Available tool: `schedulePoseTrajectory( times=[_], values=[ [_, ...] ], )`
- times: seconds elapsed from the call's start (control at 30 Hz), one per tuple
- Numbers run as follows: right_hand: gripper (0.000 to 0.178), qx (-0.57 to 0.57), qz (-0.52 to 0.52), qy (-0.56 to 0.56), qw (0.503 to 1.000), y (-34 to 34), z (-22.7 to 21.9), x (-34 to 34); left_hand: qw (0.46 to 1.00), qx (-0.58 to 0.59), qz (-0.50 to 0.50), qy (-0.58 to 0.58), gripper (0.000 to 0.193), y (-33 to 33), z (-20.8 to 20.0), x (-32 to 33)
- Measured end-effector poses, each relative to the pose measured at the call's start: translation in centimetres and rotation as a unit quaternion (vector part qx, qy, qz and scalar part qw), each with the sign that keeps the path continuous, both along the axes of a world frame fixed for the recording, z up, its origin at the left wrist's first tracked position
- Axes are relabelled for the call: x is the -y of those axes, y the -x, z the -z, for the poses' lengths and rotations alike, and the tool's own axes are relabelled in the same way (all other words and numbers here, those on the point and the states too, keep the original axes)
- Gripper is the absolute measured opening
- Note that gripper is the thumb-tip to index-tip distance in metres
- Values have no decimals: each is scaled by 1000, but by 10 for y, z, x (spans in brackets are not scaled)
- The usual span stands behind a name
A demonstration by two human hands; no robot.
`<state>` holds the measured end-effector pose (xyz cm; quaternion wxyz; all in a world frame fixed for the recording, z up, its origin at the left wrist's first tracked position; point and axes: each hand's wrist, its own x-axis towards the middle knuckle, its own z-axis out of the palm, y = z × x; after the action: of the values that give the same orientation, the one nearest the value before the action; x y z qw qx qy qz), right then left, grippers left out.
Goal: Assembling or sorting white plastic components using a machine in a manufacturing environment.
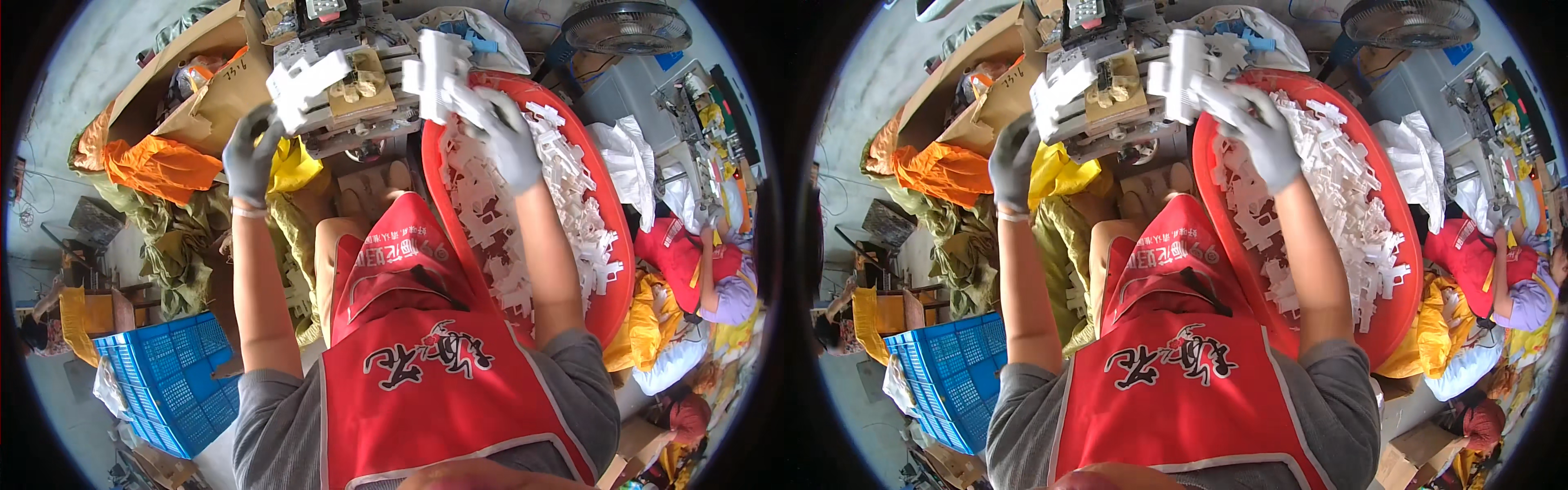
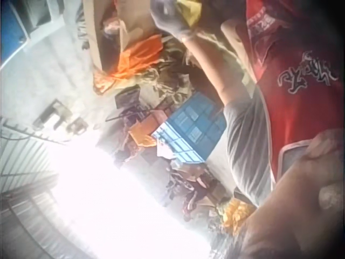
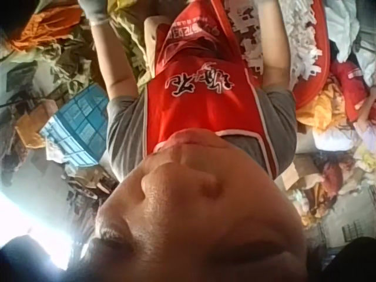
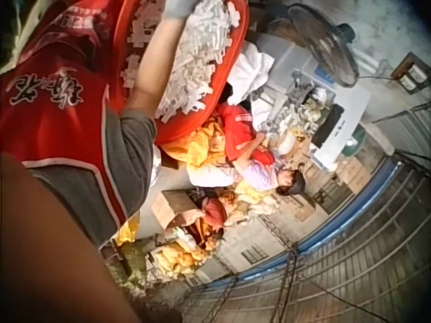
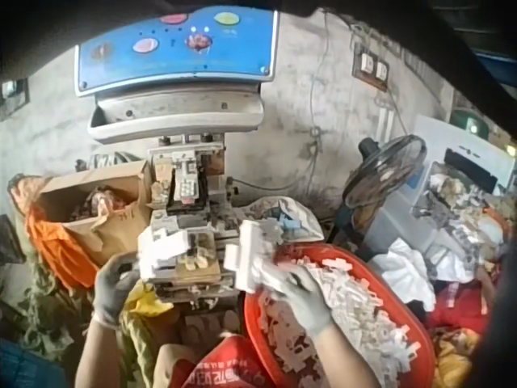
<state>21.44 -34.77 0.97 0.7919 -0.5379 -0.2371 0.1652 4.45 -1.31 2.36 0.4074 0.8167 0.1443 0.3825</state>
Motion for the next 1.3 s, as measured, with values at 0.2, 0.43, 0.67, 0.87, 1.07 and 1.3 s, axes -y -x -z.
schedulePoseTrajectory(
  times=[0.2, 0.43, 0.67, 0.87, 1.07, 1.3],
  values=[
    [31, 73, -111, 141, 981, -35, -21, -81, 983, 12, -72, 171, 29, 118, 54, -6],
    [38, 189, -125, 333, 915, -31, -43, -85, 971, -61, -145, 183, 25, 196, 115, -11],
    [44, 177, 66, 361, 913, -24, 70, 23, 942, -211, -232, 119, 36, 248, 193, -13],
    [37, 128, 29, 620, 774, 31, 241, 143, 912, -316, -224, 136, 38, 269, 241, -25],
    [39, 254, 38, 714, 651, 54, 278, 97, 923, -332, -137, 139, 32, 226, 215, 2],
    [40, 245, 15, 812, 530, 1, 400, 93, 942, -322, -73, 65, 26, 205, 190, 30]
  ],
)
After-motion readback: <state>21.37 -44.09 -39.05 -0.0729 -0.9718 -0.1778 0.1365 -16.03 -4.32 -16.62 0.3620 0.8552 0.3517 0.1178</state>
